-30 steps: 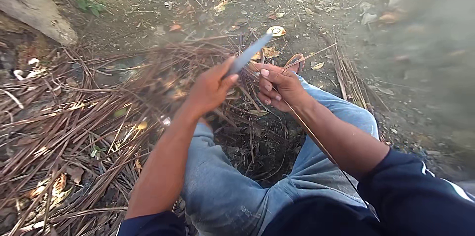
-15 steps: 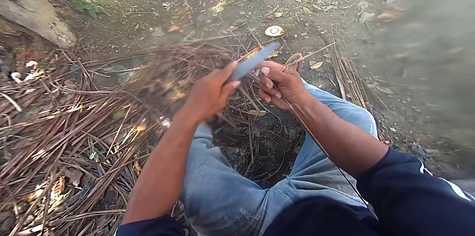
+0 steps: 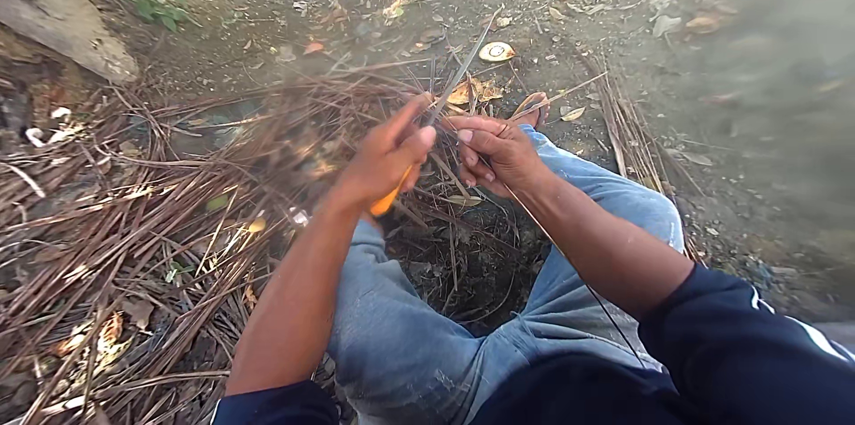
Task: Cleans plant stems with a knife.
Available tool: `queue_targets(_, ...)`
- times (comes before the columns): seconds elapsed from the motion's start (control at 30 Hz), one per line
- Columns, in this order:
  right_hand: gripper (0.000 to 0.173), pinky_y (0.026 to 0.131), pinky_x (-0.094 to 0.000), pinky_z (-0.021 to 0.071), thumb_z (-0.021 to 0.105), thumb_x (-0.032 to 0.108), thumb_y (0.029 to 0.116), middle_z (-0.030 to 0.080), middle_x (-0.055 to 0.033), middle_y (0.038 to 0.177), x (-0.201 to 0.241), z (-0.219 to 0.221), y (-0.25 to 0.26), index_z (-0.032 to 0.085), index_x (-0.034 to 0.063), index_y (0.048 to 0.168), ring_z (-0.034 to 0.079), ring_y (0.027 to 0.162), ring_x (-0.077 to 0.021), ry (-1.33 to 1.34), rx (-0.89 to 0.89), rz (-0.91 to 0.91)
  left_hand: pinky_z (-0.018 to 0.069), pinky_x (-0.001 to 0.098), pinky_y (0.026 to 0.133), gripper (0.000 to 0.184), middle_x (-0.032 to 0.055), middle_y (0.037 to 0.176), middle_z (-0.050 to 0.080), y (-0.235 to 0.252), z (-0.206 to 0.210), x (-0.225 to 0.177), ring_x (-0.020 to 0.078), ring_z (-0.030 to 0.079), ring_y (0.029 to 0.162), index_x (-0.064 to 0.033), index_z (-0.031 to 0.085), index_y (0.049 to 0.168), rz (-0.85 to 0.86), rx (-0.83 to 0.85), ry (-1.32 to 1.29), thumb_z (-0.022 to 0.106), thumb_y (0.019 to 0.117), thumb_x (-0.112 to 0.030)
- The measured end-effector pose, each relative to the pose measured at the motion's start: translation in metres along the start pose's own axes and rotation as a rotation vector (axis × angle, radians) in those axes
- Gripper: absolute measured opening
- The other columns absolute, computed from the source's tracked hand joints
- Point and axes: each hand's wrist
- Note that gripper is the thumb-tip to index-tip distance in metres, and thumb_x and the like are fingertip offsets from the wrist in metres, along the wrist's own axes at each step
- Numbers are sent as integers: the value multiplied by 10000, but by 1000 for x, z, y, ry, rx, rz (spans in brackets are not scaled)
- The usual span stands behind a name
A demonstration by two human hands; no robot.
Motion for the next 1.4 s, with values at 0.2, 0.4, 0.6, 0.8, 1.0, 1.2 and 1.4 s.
queue_targets(0.2,338,476,-245,545,504,104,1038,553,9,584,-1,5,-4,650,21,1331,521,440,-61,40,41,37,449,181,432,492,-18,763,552,7,-11,3,58,479,488,-113,399,1544,11,-58,-260,411,1084,-284)
queue_targets(0.4,231,428,-221,492,482,167,1069,501,-7,557,-5,2,-3,674,66,1149,461,396,-58,33,26,9,579,411,842,484,136,1105,706,0,0,15,202,688,914,-28,544,1454,237,-109,694,526,1061,-311)
queue_targets(0.6,359,412,-210,470,458,145,1060,466,1,529,2,-5,-4,627,58,1365,436,379,-50,18,39,33,547,340,686,473,126,1049,697,-4,-29,23,138,624,736,-54,524,1479,169,-231,663,478,1084,-310)
queue_targets(0.8,364,415,-220,471,457,172,1062,451,14,533,3,-12,-6,612,70,1374,434,382,-50,144,96,59,531,360,641,465,117,972,684,-3,-34,20,154,604,686,-86,514,1494,89,-237,663,456,1097,-320)
queue_targets(1.0,277,399,-216,461,468,211,1073,460,14,548,6,-11,-1,648,84,1241,436,383,-48,211,74,57,563,444,898,501,167,1150,697,1,-13,25,243,691,993,-38,539,1469,298,-118,767,495,1071,-338)
queue_targets(1.2,290,414,-223,479,460,175,1067,479,27,556,10,-9,1,669,73,1240,452,398,-48,211,69,50,573,446,886,497,163,1149,694,-2,-12,23,237,693,974,-31,524,1474,246,-149,781,485,1075,-324)
queue_targets(1.4,326,421,-240,513,423,133,1071,525,44,569,18,-2,4,649,22,1278,488,408,-55,220,17,64,557,501,889,512,195,1140,698,2,-16,26,293,694,990,-20,515,1479,229,-197,834,457,1083,-339)
Point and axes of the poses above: each hand's wrist, its own y-axis towards the middle knuckle, its own z-axis out of the palm, x = y × z
